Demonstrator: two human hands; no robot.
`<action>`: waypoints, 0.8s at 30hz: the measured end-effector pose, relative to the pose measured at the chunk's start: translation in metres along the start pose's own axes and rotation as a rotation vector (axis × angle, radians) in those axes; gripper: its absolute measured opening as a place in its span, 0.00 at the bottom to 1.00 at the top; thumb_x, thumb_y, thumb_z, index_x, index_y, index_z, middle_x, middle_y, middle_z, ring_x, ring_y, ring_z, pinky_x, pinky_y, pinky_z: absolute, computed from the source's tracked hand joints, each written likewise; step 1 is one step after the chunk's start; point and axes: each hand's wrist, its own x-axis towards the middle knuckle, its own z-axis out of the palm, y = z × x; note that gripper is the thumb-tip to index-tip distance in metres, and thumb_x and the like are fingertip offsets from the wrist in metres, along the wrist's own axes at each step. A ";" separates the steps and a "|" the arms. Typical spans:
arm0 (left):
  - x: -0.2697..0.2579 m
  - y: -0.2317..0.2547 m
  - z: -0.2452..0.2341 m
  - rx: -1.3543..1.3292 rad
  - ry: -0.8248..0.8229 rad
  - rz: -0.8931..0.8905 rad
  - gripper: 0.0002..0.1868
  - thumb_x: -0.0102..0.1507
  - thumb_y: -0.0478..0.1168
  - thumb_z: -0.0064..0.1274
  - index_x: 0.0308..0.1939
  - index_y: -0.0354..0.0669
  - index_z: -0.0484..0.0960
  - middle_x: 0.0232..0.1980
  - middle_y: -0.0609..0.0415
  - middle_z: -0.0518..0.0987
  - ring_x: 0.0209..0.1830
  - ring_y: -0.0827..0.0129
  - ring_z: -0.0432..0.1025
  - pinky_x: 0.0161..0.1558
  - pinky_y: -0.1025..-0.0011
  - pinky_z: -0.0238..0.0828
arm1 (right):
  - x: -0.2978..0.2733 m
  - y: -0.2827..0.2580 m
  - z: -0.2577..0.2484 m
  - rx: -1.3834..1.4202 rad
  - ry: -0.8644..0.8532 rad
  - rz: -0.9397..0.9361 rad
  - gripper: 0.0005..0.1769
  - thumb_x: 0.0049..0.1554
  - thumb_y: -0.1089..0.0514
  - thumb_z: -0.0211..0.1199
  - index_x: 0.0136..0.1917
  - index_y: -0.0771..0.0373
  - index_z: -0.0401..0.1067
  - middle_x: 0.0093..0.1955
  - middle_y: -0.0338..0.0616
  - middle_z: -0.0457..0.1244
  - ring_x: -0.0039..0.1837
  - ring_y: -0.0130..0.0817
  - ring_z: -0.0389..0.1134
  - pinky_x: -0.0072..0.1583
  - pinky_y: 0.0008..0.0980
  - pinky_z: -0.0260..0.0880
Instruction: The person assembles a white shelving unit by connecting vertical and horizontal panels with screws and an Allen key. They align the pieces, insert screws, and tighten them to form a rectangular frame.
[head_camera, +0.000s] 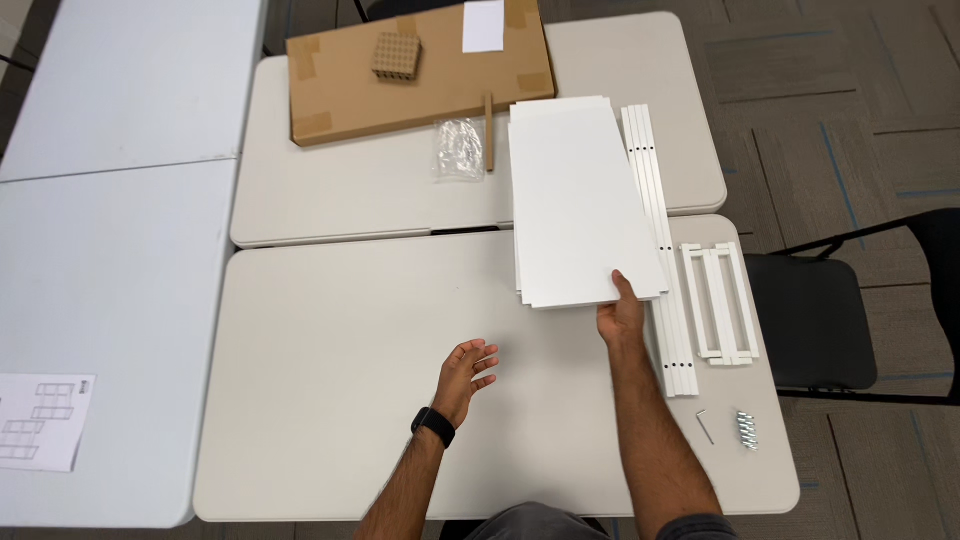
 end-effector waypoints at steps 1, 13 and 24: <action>-0.005 0.006 -0.009 0.012 -0.008 0.023 0.16 0.74 0.46 0.53 0.64 0.49 0.77 0.62 0.54 0.84 0.58 0.69 0.80 0.55 0.66 0.83 | -0.021 -0.003 0.006 -0.029 -0.024 -0.045 0.24 0.56 0.63 0.83 0.64 0.58 0.79 0.64 0.48 0.74 0.66 0.40 0.78 0.65 0.38 0.85; -0.023 0.098 -0.111 0.278 0.019 0.552 0.19 0.71 0.47 0.61 0.63 0.48 0.79 0.55 0.57 0.85 0.56 0.74 0.77 0.53 0.72 0.80 | -0.211 0.008 0.020 -0.239 -0.164 -0.248 0.24 0.58 0.61 0.77 0.67 0.53 0.79 0.63 0.45 0.73 0.64 0.41 0.77 0.71 0.46 0.79; -0.083 0.221 -0.136 1.346 0.229 1.182 0.42 0.69 0.47 0.65 0.84 0.57 0.61 0.88 0.50 0.57 0.90 0.51 0.46 0.82 0.28 0.23 | -0.259 0.052 0.088 -0.669 -0.526 -0.274 0.11 0.55 0.61 0.80 0.52 0.61 0.82 0.46 0.52 0.75 0.48 0.45 0.79 0.55 0.50 0.84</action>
